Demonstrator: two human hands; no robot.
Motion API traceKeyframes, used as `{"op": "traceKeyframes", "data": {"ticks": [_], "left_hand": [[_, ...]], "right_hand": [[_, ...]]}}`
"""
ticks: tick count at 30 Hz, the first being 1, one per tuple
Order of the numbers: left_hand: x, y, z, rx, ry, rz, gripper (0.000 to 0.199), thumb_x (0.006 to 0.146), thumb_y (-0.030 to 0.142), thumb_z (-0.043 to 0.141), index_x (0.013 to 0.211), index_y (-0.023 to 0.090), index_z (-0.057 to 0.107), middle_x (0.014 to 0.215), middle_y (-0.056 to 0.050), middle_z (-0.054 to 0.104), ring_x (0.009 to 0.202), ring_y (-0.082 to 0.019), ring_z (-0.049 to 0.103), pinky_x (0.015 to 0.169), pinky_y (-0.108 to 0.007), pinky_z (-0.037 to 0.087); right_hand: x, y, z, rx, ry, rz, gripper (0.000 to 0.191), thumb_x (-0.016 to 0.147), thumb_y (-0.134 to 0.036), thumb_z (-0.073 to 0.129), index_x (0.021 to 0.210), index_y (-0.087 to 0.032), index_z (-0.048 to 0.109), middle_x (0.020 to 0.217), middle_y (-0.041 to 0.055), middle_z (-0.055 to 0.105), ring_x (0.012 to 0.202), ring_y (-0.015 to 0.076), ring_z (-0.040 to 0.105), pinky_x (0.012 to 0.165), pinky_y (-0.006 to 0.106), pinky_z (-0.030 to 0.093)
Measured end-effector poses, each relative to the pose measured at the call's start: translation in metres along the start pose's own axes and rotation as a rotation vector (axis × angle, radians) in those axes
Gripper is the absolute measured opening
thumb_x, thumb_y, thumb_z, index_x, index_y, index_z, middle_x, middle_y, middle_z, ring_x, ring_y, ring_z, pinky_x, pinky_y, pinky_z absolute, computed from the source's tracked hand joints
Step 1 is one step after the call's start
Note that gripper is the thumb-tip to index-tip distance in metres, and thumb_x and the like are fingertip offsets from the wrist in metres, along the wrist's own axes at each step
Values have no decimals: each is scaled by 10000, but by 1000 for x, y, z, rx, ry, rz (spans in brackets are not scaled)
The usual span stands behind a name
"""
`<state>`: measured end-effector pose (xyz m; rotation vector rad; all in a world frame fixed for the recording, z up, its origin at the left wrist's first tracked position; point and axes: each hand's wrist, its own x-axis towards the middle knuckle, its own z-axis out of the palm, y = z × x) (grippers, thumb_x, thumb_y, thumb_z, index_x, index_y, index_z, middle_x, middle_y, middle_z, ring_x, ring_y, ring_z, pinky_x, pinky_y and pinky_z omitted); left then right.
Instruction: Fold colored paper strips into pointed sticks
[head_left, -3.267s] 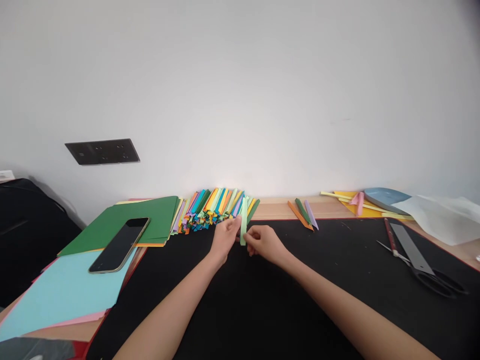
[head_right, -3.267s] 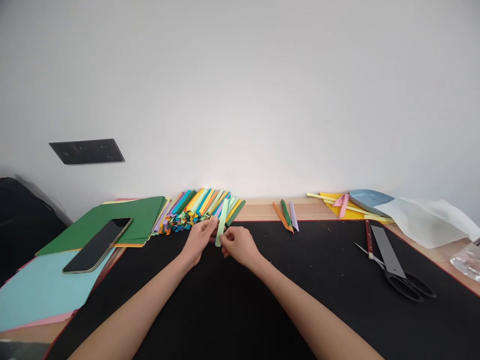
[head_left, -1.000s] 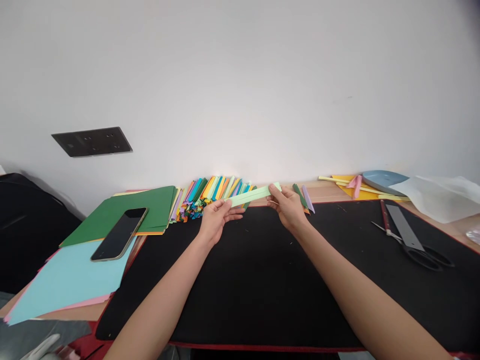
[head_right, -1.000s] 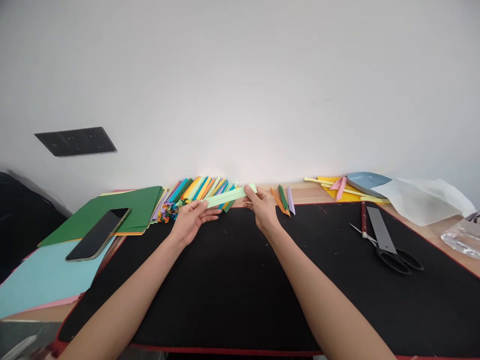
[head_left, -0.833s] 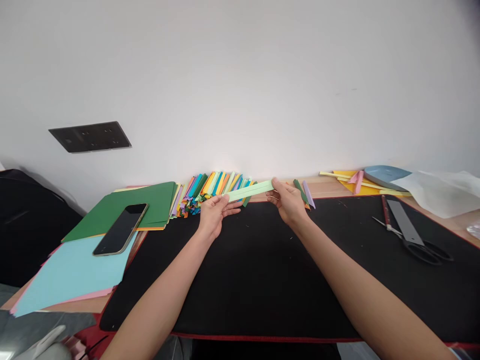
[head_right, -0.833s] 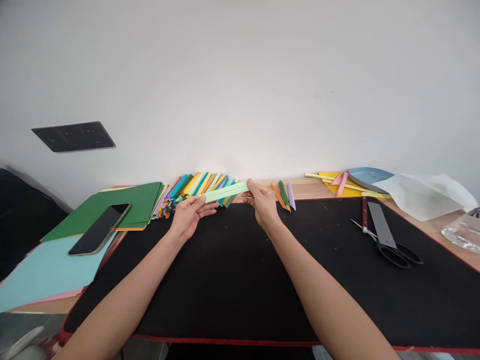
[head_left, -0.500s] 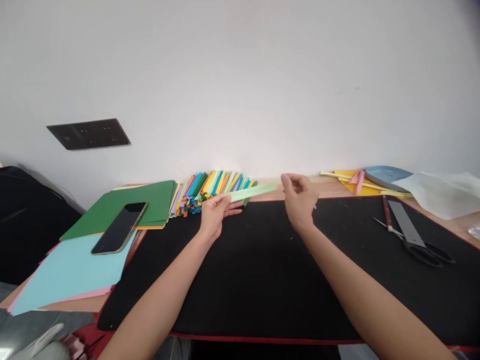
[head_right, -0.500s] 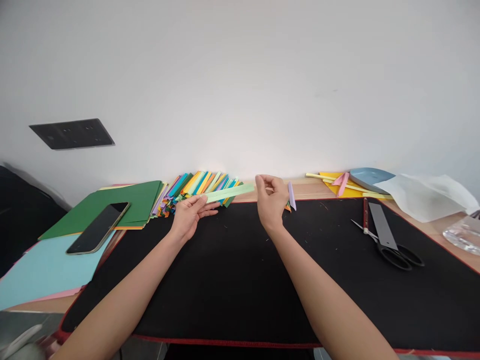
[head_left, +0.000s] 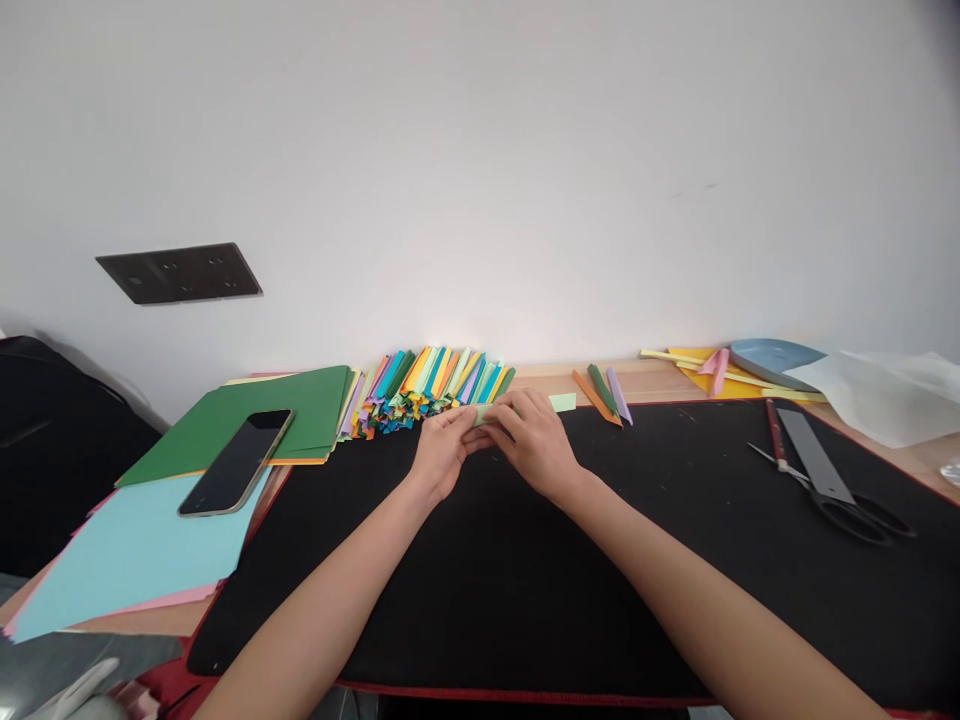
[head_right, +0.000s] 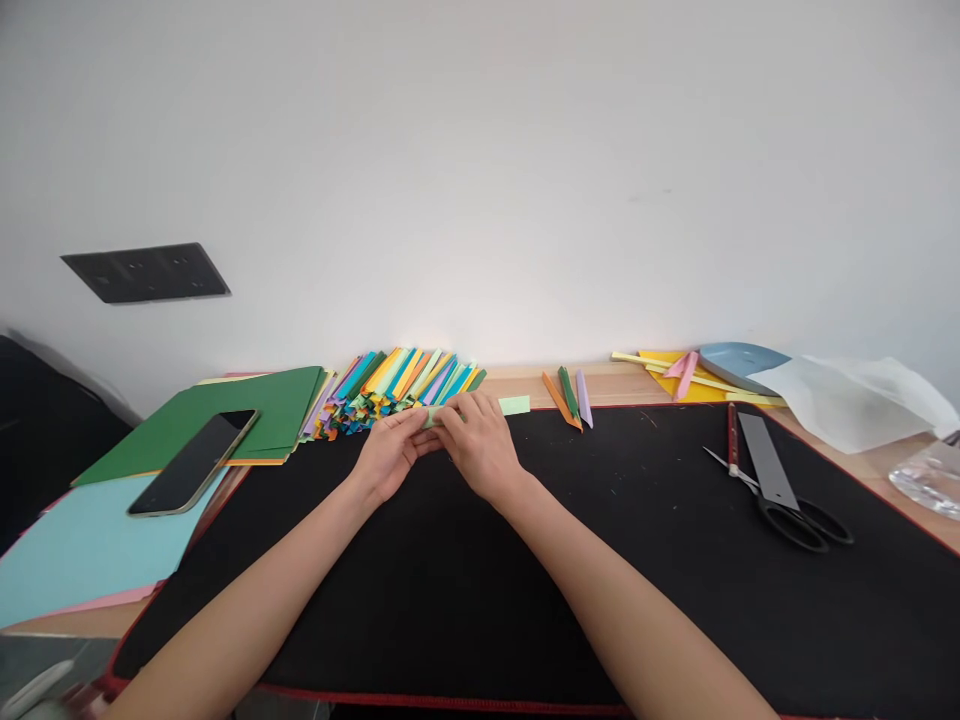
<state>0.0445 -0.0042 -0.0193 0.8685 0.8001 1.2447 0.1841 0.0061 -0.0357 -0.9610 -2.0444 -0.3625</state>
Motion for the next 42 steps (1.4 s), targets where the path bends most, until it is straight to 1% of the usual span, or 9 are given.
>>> {"op": "traceKeyframes", "data": {"ticks": [3,10,14,19,23,26,32,36,42], "left_hand": [[1,0,0,-2,27,5,219,631,286,744,716,101,663,694,-46,662,632,-138,622,691,-290,506],[0,0,2,63,38,90,253,625,337,750,704,111,670,658,-13,608,593,-88,545,561,-202,429],[-2,2,4,77,-23,83,237,654,330,737,726,110,686,714,-39,641,668,-124,584,630,-238,450],[-3,6,4,37,-101,61,236,694,319,717,821,122,691,778,-57,665,755,-153,617,780,-308,465],[-5,6,7,47,-142,79,169,685,271,727,756,126,679,715,-31,643,725,-138,607,791,-312,476],[-6,5,8,90,-100,117,166,662,262,741,726,120,684,688,-27,636,708,-143,604,759,-312,493],[-3,2,6,141,-29,159,234,633,286,754,794,122,709,752,-45,673,722,-162,617,721,-319,514],[-3,2,5,151,23,171,244,608,289,768,771,120,702,700,-29,660,686,-153,610,680,-308,529],[-1,3,4,157,43,185,268,603,304,769,772,110,692,727,-44,661,682,-154,607,650,-300,533]], "right_hand": [[0,-4,-1,2,-23,-12,178,896,-201,461,749,-180,558,817,65,571,771,185,476,668,289,385],[-4,-10,3,34,-42,-13,136,877,-261,506,775,-178,541,772,52,566,726,172,511,583,258,388],[-5,-8,5,38,-23,29,161,888,-304,489,801,-177,537,776,52,576,714,164,537,554,250,379],[-3,-5,2,84,5,84,171,909,-235,422,812,-178,551,759,50,592,691,155,552,571,242,387],[-2,-1,2,167,37,164,162,899,-235,417,810,-171,536,734,45,587,635,146,556,571,241,411],[-3,0,4,203,34,184,151,892,-238,420,816,-168,530,731,49,595,628,154,576,572,251,433],[-3,-2,4,284,22,169,190,894,-227,419,1028,-156,535,835,76,640,685,168,618,618,267,485],[-3,-4,3,280,48,145,184,896,-211,415,1007,-163,554,838,72,649,691,163,625,631,262,486],[-2,-4,1,169,121,192,190,886,-241,452,1012,-170,575,754,32,658,610,136,609,535,231,430]]}}
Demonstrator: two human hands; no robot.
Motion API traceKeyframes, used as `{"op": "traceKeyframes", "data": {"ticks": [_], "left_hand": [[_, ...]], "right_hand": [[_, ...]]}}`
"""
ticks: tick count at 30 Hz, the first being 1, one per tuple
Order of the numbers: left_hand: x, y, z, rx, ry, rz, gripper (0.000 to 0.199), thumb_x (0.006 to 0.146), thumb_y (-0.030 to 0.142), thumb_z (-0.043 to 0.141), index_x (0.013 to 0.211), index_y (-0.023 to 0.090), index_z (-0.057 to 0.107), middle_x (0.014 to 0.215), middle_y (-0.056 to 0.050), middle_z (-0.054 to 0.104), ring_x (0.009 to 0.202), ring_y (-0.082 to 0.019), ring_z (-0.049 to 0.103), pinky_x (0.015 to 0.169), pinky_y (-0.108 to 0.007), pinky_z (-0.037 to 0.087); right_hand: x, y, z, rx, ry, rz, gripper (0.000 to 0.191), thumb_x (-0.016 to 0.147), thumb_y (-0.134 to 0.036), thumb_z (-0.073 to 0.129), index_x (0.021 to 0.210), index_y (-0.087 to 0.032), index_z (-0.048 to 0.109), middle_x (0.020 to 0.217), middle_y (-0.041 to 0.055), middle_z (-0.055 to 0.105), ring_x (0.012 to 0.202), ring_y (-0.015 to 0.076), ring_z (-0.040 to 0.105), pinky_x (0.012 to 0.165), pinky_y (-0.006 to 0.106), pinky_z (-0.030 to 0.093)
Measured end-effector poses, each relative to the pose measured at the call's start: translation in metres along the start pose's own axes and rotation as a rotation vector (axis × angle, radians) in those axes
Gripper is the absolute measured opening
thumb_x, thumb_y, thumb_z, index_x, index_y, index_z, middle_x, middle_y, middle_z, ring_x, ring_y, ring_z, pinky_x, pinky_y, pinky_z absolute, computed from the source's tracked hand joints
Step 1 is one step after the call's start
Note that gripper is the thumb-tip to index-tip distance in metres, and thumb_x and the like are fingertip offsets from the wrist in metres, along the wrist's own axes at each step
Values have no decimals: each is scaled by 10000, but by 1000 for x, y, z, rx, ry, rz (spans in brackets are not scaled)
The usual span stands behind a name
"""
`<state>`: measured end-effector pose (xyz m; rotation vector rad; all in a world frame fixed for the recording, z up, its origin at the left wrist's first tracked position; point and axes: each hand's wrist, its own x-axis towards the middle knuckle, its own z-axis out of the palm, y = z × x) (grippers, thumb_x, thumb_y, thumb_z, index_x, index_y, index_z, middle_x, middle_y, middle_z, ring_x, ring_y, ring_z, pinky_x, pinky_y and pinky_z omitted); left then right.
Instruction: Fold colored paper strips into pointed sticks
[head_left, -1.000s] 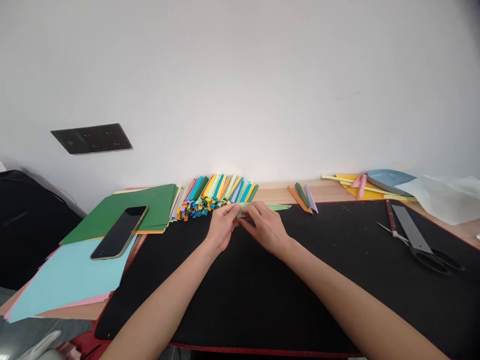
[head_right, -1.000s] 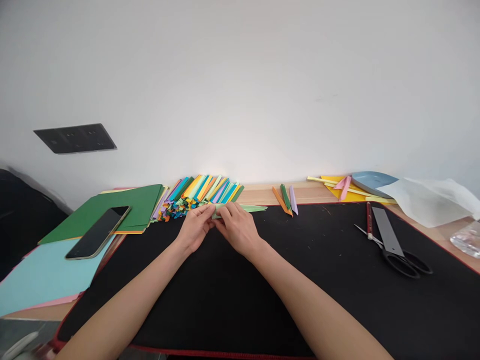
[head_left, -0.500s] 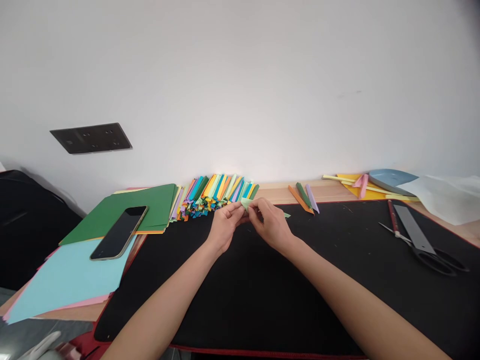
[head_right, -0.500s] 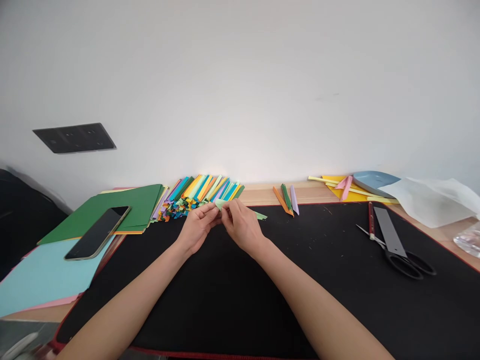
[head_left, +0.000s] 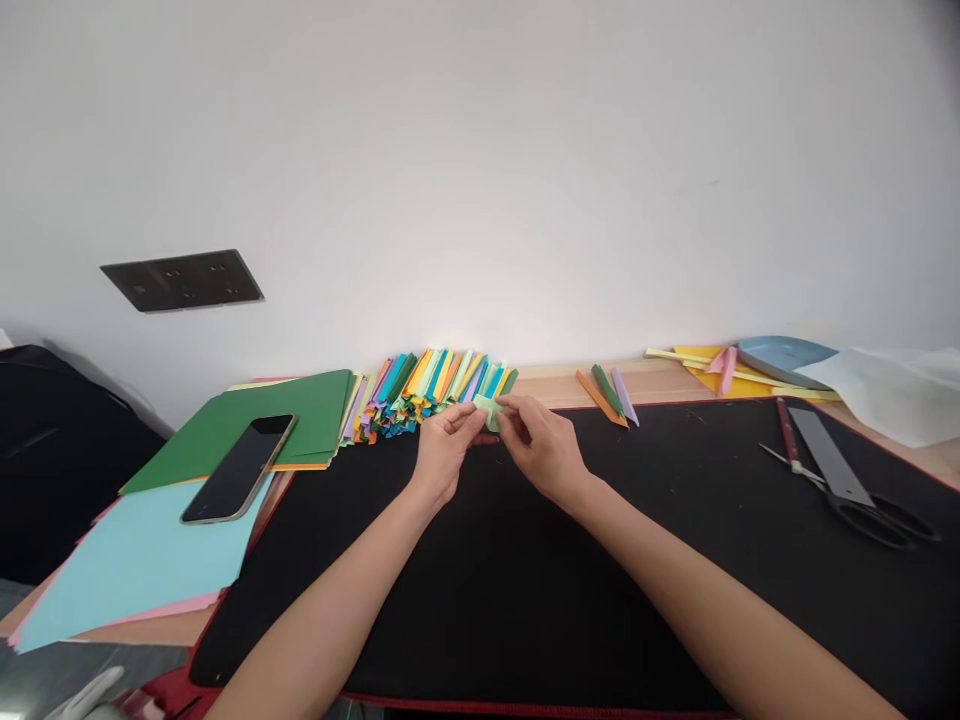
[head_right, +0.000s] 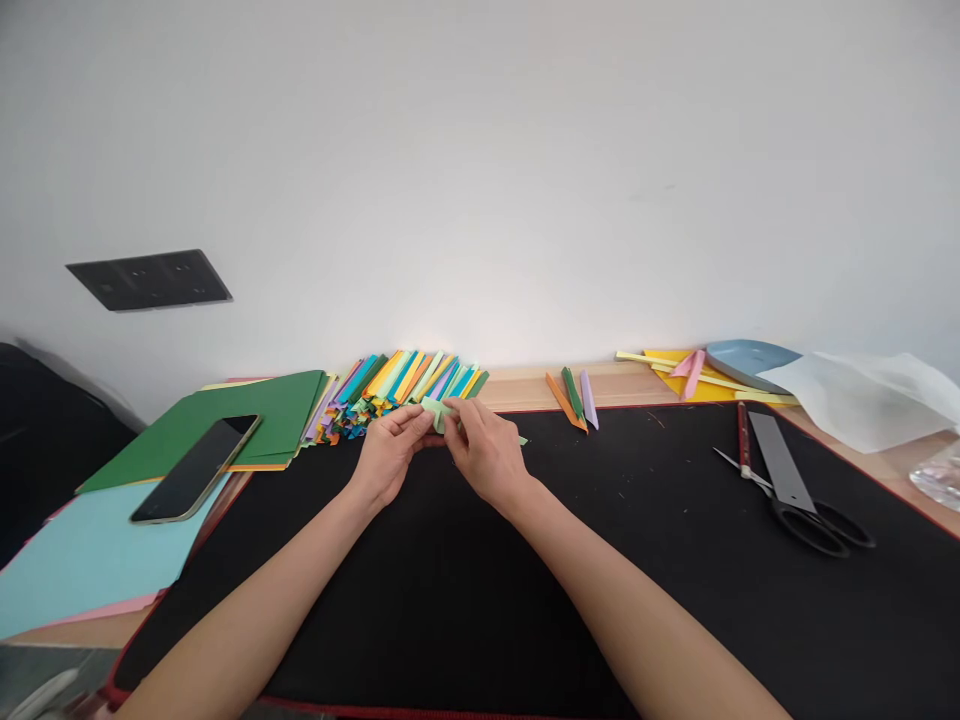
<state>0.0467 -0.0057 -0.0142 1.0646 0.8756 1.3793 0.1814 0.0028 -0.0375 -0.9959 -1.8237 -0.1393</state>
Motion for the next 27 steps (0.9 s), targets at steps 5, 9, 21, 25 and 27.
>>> {"op": "traceKeyframes", "data": {"ticks": [5,9,21,25,27], "left_hand": [[0,1,0,-23,-1,8,269,594,294,777,770,108,697,722,-41,662,661,-143,597,678,-315,526],[0,1,0,-30,18,18,251,590,283,780,752,109,701,700,-36,659,644,-138,592,666,-306,515],[0,3,0,-72,81,17,234,559,256,800,729,118,718,671,-28,650,615,-125,571,633,-285,492],[-1,3,-1,-53,52,27,190,583,250,786,708,124,717,652,-17,636,597,-108,554,627,-264,478],[-1,4,-1,-45,41,27,177,593,252,781,698,125,715,647,-14,632,592,-103,548,625,-258,474]], "right_hand": [[3,-1,-3,-97,104,16,136,846,-238,517,896,-209,640,826,46,654,756,167,613,583,247,425],[5,-1,-3,74,66,77,129,830,-230,521,877,-190,634,859,70,644,796,187,604,672,292,476],[14,-11,-8,668,-119,498,225,765,-381,583,757,-157,609,685,47,635,582,143,576,523,250,482],[14,-12,-9,715,-150,503,245,761,-395,590,778,-152,620,704,45,626,599,141,569,541,246,470],[14,-12,-9,717,-158,502,244,762,-392,589,772,-151,620,700,42,621,599,139,563,542,243,460]]}}
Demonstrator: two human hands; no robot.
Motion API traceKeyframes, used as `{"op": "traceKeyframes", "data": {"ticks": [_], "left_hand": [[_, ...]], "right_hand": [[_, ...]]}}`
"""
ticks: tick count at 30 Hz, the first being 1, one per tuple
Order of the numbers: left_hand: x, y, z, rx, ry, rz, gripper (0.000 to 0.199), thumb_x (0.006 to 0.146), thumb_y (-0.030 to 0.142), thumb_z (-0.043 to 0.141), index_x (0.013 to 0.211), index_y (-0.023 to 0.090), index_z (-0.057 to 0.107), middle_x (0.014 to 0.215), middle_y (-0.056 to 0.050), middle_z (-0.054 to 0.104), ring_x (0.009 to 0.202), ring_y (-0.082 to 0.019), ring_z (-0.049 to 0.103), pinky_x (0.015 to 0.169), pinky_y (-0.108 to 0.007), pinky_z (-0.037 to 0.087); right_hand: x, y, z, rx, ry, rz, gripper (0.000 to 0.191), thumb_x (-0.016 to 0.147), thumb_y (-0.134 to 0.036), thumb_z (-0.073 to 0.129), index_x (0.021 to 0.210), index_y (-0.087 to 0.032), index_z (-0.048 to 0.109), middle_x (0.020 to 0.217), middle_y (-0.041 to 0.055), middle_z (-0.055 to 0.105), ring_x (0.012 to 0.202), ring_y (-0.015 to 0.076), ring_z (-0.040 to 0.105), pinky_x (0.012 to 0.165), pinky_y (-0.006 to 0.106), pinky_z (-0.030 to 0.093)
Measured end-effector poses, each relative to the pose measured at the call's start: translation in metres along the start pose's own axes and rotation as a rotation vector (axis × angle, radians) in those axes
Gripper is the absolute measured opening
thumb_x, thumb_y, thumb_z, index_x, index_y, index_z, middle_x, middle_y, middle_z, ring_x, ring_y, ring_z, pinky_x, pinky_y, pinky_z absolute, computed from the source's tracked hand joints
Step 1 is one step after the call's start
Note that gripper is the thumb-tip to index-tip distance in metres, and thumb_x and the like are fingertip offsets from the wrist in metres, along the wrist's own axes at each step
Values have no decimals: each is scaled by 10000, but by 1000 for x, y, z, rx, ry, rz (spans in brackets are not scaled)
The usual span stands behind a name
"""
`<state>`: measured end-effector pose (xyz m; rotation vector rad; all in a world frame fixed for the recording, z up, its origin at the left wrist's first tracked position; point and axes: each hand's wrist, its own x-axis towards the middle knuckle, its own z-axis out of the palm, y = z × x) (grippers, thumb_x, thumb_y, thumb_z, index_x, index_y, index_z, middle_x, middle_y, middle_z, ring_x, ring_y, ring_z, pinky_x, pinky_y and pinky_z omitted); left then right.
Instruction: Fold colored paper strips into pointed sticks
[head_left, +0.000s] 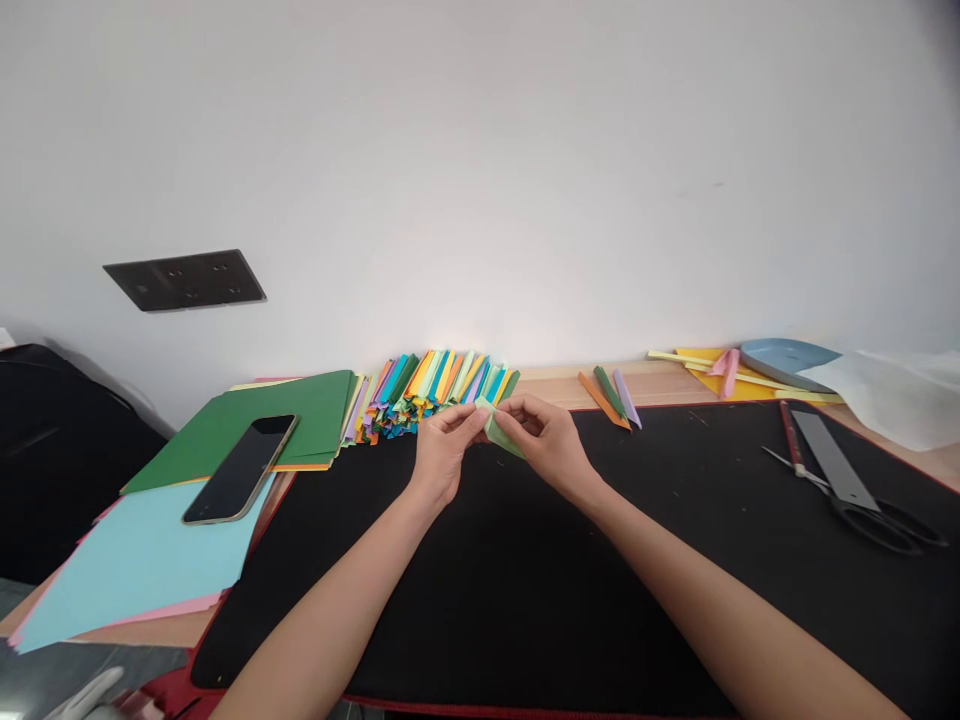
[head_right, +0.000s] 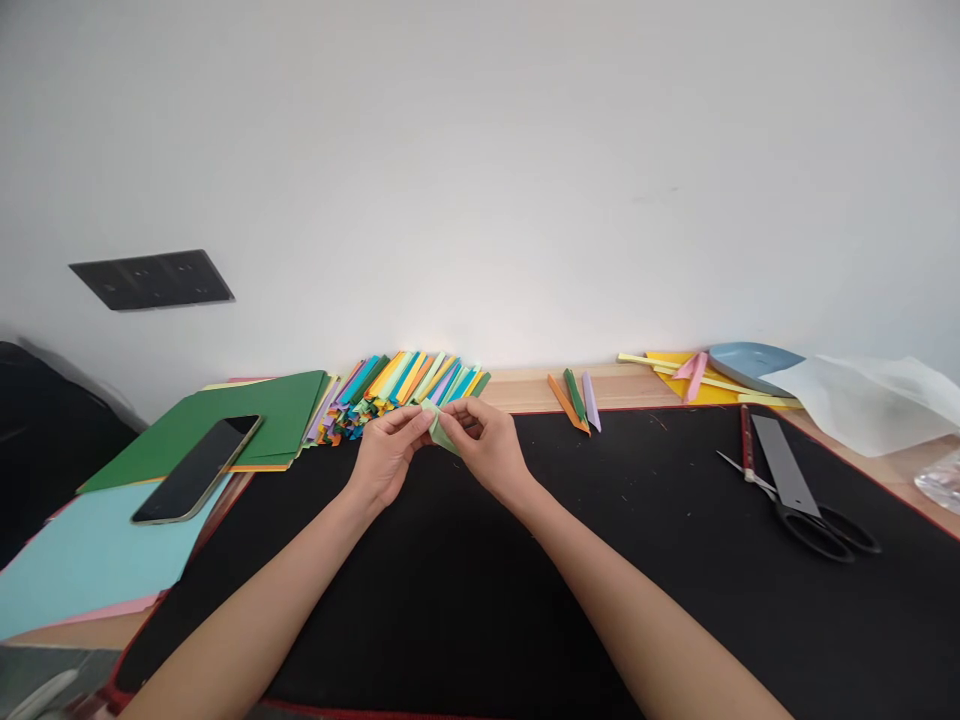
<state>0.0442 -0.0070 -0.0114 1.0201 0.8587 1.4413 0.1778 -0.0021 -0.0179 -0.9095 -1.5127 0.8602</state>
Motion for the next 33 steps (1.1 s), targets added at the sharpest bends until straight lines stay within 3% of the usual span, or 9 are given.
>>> {"op": "traceKeyframes", "data": {"ticks": [10,33], "left_hand": [[-1,2,0,-54,-28,-60,173,601,251,779,681,113,712,674,-30,629,656,-119,569,632,-251,489],[-1,2,1,-50,7,-59,175,554,245,804,615,116,703,633,-22,634,610,-108,569,615,-253,477]], "right_hand": [[0,-1,-1,-7,7,4,228,759,-384,586,729,-160,615,679,31,618,597,141,557,523,237,450],[-1,-2,-2,-38,-3,-21,221,772,-366,567,719,-159,623,679,26,623,596,138,565,516,228,443]]}}
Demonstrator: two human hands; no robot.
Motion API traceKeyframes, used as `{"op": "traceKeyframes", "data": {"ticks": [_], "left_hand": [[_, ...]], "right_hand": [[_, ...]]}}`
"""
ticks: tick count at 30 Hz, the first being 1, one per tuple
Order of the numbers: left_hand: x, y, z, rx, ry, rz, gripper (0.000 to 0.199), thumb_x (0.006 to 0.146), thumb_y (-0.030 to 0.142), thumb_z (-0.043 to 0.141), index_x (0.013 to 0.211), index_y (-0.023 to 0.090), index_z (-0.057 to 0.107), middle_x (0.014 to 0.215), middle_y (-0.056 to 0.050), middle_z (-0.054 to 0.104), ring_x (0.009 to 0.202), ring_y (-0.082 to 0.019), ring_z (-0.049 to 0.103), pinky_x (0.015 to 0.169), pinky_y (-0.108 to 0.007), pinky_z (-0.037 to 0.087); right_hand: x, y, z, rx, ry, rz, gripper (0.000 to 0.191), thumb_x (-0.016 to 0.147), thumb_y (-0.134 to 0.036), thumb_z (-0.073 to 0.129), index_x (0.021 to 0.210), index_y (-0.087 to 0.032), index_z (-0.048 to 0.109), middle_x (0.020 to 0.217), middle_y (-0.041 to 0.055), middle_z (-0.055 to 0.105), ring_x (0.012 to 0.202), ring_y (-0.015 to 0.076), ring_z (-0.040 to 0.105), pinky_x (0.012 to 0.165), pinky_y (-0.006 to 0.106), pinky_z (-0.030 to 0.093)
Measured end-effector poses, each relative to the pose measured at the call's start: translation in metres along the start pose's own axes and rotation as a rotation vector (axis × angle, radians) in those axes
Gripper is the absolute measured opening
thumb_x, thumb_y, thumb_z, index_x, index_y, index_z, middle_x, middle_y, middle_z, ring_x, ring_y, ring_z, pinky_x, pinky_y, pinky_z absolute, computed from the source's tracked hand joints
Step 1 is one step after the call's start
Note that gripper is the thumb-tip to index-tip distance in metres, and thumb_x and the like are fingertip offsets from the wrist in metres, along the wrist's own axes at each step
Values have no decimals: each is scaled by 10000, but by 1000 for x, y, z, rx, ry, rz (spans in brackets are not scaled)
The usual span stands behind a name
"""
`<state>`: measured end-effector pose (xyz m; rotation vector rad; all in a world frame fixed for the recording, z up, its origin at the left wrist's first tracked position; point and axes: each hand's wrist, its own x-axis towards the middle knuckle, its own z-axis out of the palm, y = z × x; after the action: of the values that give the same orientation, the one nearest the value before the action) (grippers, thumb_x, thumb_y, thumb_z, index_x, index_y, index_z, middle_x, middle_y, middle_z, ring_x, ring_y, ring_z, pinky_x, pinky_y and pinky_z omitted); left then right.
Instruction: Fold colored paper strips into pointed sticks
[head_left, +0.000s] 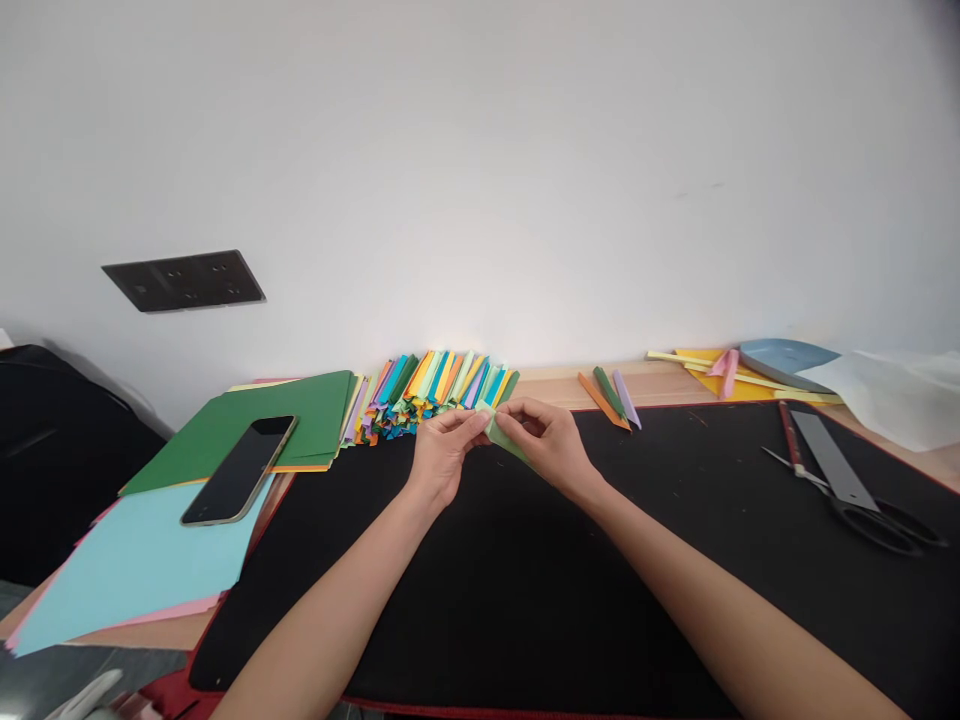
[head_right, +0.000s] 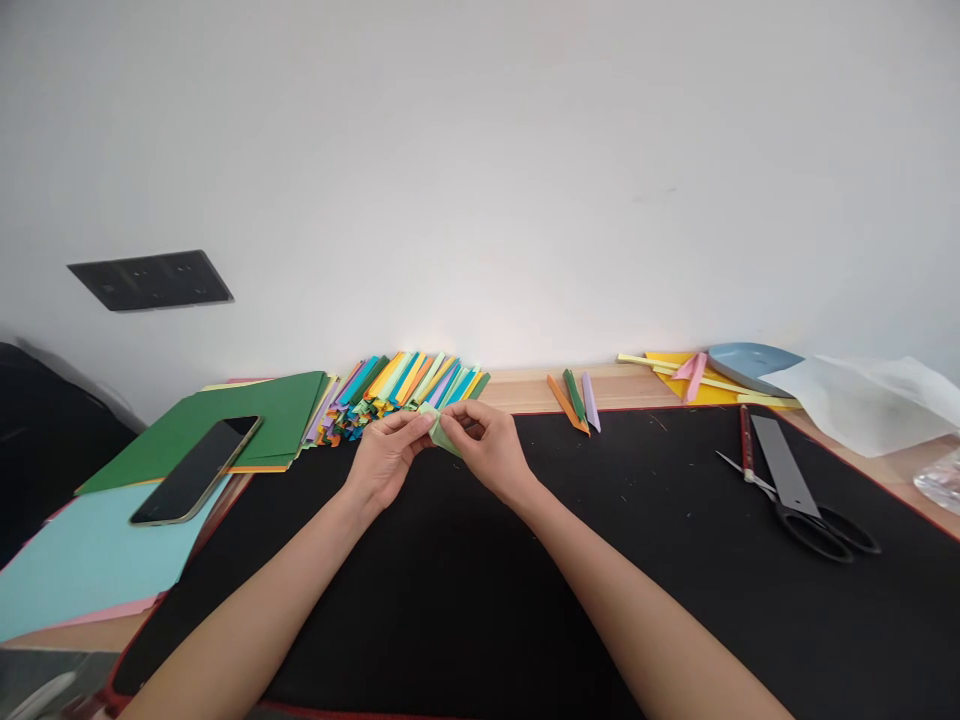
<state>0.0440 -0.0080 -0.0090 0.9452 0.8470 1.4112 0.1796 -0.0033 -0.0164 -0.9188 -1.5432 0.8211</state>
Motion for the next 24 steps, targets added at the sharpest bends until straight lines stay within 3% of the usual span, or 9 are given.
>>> {"op": "traceKeyframes", "data": {"ticks": [15,24], "left_hand": [[-1,1,0,40,-11,25,161,568,241,796,616,120,700,616,-11,629,593,-100,559,608,-244,464],[-2,4,1,104,15,92,182,561,217,798,685,120,705,598,-3,636,538,-93,560,590,-238,462]], "right_hand": [[1,4,0,18,-6,5,258,776,-407,578,706,-162,618,674,25,620,587,140,560,530,240,440],[0,-3,-1,-78,28,6,266,791,-384,541,662,-155,581,586,-1,538,504,99,451,468,214,360]]}}
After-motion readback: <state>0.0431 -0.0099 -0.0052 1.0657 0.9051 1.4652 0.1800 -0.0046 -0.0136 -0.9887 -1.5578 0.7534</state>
